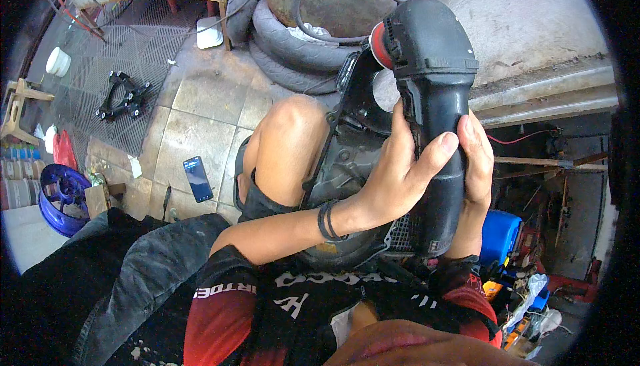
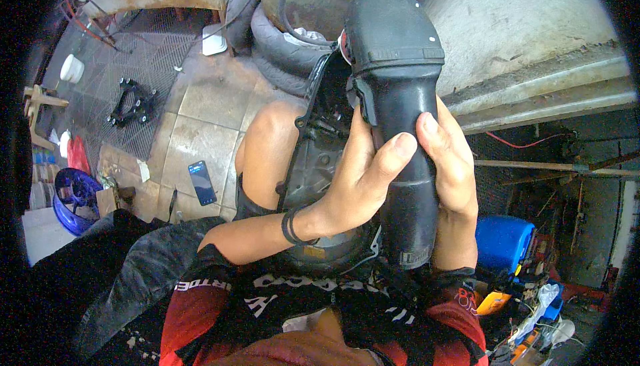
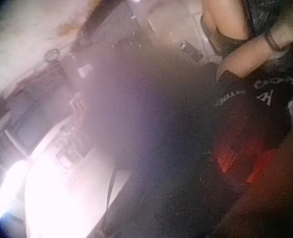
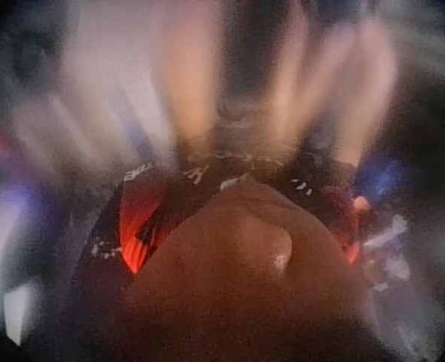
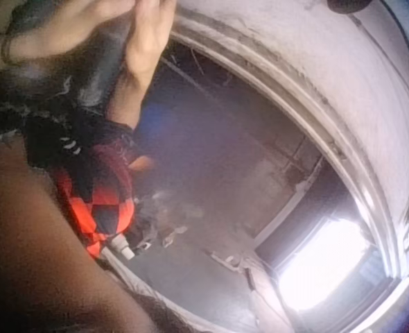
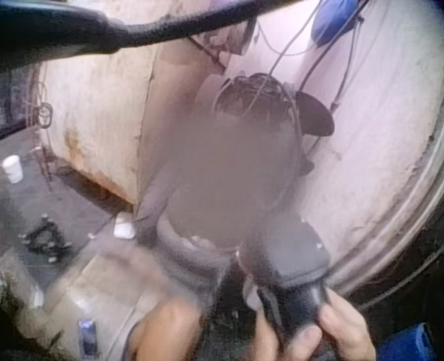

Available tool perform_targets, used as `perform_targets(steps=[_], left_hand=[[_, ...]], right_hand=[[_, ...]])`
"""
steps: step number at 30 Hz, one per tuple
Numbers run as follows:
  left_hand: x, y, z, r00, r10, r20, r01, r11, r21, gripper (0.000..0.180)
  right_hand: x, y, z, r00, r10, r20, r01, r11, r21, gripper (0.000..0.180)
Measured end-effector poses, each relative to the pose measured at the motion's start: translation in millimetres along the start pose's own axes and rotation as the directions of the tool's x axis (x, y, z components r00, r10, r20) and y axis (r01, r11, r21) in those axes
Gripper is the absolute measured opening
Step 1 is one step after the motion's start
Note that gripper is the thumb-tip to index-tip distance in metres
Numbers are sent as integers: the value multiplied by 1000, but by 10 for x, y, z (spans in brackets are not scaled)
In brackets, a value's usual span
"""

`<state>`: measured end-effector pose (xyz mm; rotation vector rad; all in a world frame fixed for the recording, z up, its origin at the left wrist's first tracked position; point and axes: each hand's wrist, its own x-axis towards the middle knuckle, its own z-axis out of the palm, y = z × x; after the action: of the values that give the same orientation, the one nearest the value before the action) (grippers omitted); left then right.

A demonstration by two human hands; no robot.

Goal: The person sits on the floor and uses an angle grinder to smooth the edges and surfaces of a large metal engine casing. They hold the part with one hand and operate the grinder with the other, moving the tool along the rim and interior surfaces.

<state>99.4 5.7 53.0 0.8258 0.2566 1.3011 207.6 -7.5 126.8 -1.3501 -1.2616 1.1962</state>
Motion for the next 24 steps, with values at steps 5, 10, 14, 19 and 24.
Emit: perform_targets(steps=[5,10,14,19,24], left_hand=[[1,-26,13,999,53,-2,-53,998,15,59],[-26,-48,23,1000,28,-4,-29,1000,-13,59],[-8,-17,3,998,-33,60,36,998,-46,58],[-19,-40,27,1000,20,-13,-20,999,-31,61],[-5,-9,4,1000,15,-20,-16,1000,-11,61]], right_hand=[[-26,9,56,998,-30,-59,30,1000,-1,46],[-54,21,-9,999,30,-39,-29,999,18,57],[-33,7,-17,999,25,-31,-24,999,21,56],[-19,-7,17,1000,16,-8,-16,999,28,53],[12,-29,67,1000,-14,1,14,999,32,51]])
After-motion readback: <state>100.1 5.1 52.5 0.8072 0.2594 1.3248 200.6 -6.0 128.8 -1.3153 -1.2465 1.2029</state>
